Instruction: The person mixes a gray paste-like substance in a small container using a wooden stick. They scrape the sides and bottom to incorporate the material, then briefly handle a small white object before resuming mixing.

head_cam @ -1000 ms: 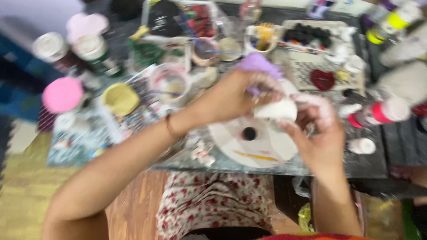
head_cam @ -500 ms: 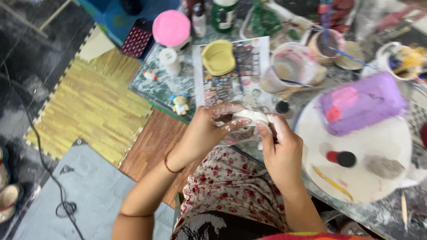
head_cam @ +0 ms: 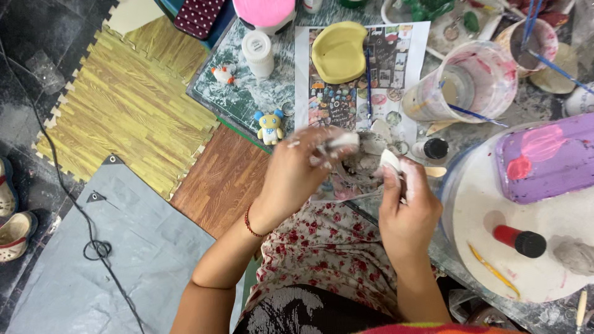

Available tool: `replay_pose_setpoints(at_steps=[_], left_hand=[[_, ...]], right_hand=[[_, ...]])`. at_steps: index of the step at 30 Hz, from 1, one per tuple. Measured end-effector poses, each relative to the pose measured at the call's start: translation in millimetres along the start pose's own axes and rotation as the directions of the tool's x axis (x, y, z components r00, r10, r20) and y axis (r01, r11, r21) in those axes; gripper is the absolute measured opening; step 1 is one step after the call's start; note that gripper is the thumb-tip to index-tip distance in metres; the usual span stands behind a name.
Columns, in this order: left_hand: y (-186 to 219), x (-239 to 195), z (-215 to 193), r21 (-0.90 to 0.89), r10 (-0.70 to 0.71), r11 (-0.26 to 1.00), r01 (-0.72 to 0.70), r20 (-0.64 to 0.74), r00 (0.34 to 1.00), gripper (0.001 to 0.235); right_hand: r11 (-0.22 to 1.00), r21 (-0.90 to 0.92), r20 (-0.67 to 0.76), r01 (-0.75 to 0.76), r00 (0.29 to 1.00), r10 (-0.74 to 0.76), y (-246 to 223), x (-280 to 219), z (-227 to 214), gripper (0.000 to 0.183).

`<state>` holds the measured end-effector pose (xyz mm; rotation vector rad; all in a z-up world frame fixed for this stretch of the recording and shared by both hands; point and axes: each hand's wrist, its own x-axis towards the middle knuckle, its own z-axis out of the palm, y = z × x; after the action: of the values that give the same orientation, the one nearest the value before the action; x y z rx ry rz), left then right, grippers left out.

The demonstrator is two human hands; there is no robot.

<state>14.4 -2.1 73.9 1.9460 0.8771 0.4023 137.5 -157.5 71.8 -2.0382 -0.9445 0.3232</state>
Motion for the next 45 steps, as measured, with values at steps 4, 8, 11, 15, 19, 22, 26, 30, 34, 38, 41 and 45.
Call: replay_pose_setpoints(at_steps=[4, 8, 11, 15, 19, 22, 26, 30, 34, 38, 41, 45], left_hand=[[-19, 5, 3, 0.224, 0.12, 0.971, -0.088, -0.133, 0.984, 0.033], [-29, 13, 12, 0.467, 0.142, 0.879, -0.094, -0.068, 0.987, 0.055], [-21, 15, 19, 0.494, 0.293, 0.853, -0.17, -0.183, 0.938, 0.041], [-4, 8, 18, 0.165, 0.442, 0.888, -0.43, -0.047, 0.896, 0.046], [7, 7, 15, -0.044, 0.417, 0.909, -0.414, 0.105, 0.903, 0.055], [9, 10, 16, -0.095, 0.382, 0.922, -0.375, 0.078, 0.921, 0.045], [4, 6, 22, -0.094, 0.33, 0.94, -0.328, 0.001, 0.944, 0.039], [3, 2, 31, -0.08, 0.274, 0.958, -0.275, -0.032, 0.961, 0.036], [3, -3, 35, -0.05, 0.26, 0.964, -0.262, -0.04, 0.965, 0.035], [1, -4, 33, -0.142, 0.232, 0.962, -0.234, -0.033, 0.972, 0.034], [4, -3, 31, -0.153, 0.158, 0.975, -0.161, -0.031, 0.987, 0.025], [3, -6, 32, -0.121, 0.246, 0.962, -0.245, -0.001, 0.969, 0.027]], right_hand=[[0.991, 0.135, 0.002, -0.014, 1.0, 0.013, 4, -3, 0, 0.021], [0.993, 0.117, -0.002, -0.014, 1.0, 0.014, 8, -6, 1, 0.022], [0.962, 0.207, 0.102, -0.177, 0.982, 0.159, 10, -7, -4, 0.019], [0.966, 0.228, 0.188, -0.122, 0.979, 0.08, 19, 3, -14, 0.019], [0.991, 0.123, 0.218, -0.06, 0.975, 0.032, 28, 18, -21, 0.018], [0.995, 0.094, 0.186, 0.02, 0.982, -0.038, 28, 25, -18, 0.019], [0.999, 0.034, 0.123, 0.029, 0.992, -0.032, 22, 21, -8, 0.017], [0.998, 0.018, 0.05, 0.06, 0.997, -0.06, 17, 13, -2, 0.017], [0.994, -0.015, 0.019, 0.112, 0.994, -0.111, 19, 7, -1, 0.015], [0.999, 0.027, 0.031, 0.036, 0.999, -0.036, 20, 5, -4, 0.017], [0.99, 0.125, 0.049, -0.071, 0.997, 0.065, 15, 3, -17, 0.017], [0.998, -0.037, 0.092, -0.047, 0.995, 0.05, 10, -1, -39, 0.023]])
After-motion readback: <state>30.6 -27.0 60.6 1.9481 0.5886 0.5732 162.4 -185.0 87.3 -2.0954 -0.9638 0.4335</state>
